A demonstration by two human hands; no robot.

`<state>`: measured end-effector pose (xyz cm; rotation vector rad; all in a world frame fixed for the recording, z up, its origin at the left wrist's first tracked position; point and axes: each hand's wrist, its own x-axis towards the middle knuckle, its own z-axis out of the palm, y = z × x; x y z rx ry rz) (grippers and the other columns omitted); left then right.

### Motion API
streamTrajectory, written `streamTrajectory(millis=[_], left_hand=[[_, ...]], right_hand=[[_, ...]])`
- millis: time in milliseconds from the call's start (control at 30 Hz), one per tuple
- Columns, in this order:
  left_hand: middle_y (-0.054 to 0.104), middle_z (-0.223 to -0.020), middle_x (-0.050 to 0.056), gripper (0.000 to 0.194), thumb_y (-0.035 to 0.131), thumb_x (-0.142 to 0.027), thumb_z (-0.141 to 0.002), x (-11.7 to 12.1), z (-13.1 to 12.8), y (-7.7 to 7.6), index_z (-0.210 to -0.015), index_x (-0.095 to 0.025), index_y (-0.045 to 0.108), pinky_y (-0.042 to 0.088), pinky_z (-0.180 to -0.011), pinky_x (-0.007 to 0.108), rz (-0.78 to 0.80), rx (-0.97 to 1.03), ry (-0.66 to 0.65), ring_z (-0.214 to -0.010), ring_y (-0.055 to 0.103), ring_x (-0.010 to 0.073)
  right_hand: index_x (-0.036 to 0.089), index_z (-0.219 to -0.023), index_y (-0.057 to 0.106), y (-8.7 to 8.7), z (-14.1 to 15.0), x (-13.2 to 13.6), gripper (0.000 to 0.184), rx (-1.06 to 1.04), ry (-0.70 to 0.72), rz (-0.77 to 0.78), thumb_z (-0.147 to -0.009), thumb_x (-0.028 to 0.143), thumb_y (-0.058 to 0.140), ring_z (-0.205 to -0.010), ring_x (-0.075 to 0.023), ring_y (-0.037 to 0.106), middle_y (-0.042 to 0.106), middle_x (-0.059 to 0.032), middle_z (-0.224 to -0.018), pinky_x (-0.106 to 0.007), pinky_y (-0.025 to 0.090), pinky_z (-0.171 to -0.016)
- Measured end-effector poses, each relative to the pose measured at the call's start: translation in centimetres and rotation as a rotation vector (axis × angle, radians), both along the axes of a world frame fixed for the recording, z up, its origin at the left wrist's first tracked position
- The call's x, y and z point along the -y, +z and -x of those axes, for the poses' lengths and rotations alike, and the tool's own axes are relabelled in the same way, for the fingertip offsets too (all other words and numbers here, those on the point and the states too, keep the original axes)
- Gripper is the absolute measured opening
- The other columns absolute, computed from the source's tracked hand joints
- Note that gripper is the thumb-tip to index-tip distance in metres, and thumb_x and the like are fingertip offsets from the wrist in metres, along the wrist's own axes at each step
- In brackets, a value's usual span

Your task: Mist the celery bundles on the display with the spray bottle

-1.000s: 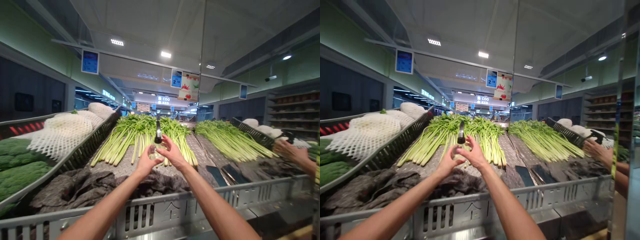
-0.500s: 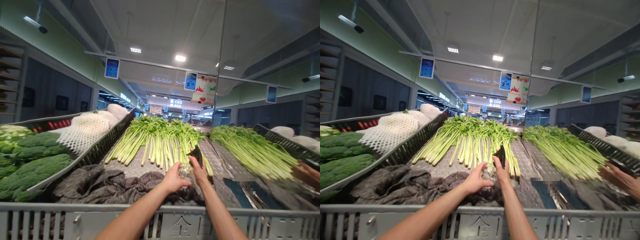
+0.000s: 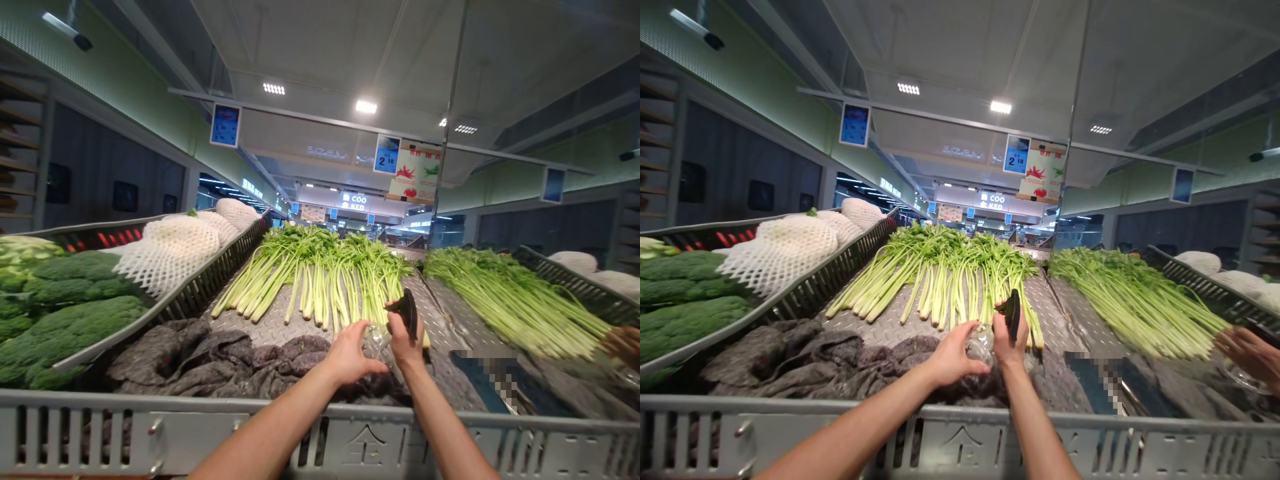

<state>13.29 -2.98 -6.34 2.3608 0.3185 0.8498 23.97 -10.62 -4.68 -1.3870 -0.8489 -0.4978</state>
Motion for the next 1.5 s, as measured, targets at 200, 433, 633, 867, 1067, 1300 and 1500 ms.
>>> streamTrajectory(millis=[200, 433, 633, 867, 1067, 1300, 1500], left_hand=[[0.047, -0.121, 0.011, 0.087, 0.071, -0.047, -0.043, 0.0, 0.3, -0.1, -0.119, -0.016, 0.041, 0.03, -0.095, 0.038, 0.018, -0.013, 0.078, -0.113, 0.04, 0.0282], [0.052, -0.117, 0.011, 0.092, 0.069, -0.054, -0.038, 0.1, 0.7, -0.3, -0.118, -0.017, 0.042, 0.031, -0.093, 0.04, 0.01, -0.111, 0.076, -0.11, 0.044, 0.0301], [0.05, -0.119, 0.011, 0.091, 0.069, -0.051, -0.041, 0.1, 0.8, -0.2, -0.121, -0.017, 0.04, 0.031, -0.094, 0.039, 0.024, -0.117, 0.077, -0.11, 0.044, 0.0292], [0.051, -0.119, 0.01, 0.093, 0.069, -0.052, -0.039, 0.1, 0.8, -0.2, -0.121, -0.018, 0.04, 0.032, -0.093, 0.037, 0.06, -0.11, 0.057, -0.111, 0.044, 0.0288], [0.052, -0.117, 0.011, 0.094, 0.068, -0.054, -0.04, 0.1, 0.7, -0.3, -0.122, -0.017, 0.039, 0.035, -0.09, 0.037, 0.04, -0.116, 0.047, -0.109, 0.045, 0.0287], [0.052, -0.117, 0.011, 0.092, 0.068, -0.052, -0.043, -0.1, 0.5, -0.5, -0.122, -0.016, 0.039, 0.036, -0.09, 0.037, 0.039, -0.108, 0.051, -0.107, 0.046, 0.028], [0.052, -0.117, 0.011, 0.09, 0.068, -0.05, -0.044, -0.8, 0.6, 0.3, -0.122, -0.015, 0.038, 0.036, -0.089, 0.036, 0.048, -0.048, 0.083, -0.106, 0.047, 0.0274]], right_hand=[[0.021, -0.089, 0.05, 0.1, 0.9, 0.0, 0.024, 0.019, 0.046, -0.117, -0.068, 0.03, 0.043, -0.081, -0.0176, 0.051, 0.055, -0.0048, -0.089, -0.031, 0.039, -0.074], [0.022, -0.079, 0.05, 0.2, 1.4, 0.5, 0.018, 0.038, 0.057, 0.036, -0.066, 0.03, 0.04, -0.076, -0.0179, 0.053, 0.057, -0.0035, -0.082, -0.03, 0.04, -0.073], [0.019, -0.084, 0.05, 0.1, 1.6, 0.4, 0.023, 0.057, 0.045, 0.008, -0.066, 0.031, 0.042, -0.081, -0.0189, 0.053, 0.057, -0.0053, -0.086, -0.031, 0.039, -0.076], [0.02, -0.086, 0.049, 0.0, 1.5, 0.5, 0.024, 0.033, 0.011, -0.001, -0.066, 0.032, 0.041, -0.072, -0.0178, 0.052, 0.056, -0.0038, -0.082, -0.03, 0.04, -0.07], [0.022, -0.081, 0.049, 0.1, 1.5, 0.5, 0.019, 0.004, -0.01, 0.002, -0.067, 0.03, 0.04, -0.07, -0.0177, 0.052, 0.056, -0.0033, -0.08, -0.029, 0.039, -0.067], [0.021, -0.085, 0.05, -0.1, 1.4, 0.4, 0.02, 0.035, 0.014, -0.044, -0.068, 0.03, 0.043, -0.073, -0.017, 0.052, 0.056, -0.0035, -0.081, -0.028, 0.039, -0.071], [0.018, -0.081, 0.052, 2.0, 1.8, -0.5, 0.019, 0.109, 0.011, 0.0, -0.066, 0.027, 0.045, -0.067, -0.0163, 0.052, 0.056, -0.0018, -0.074, -0.027, 0.039, -0.065]])
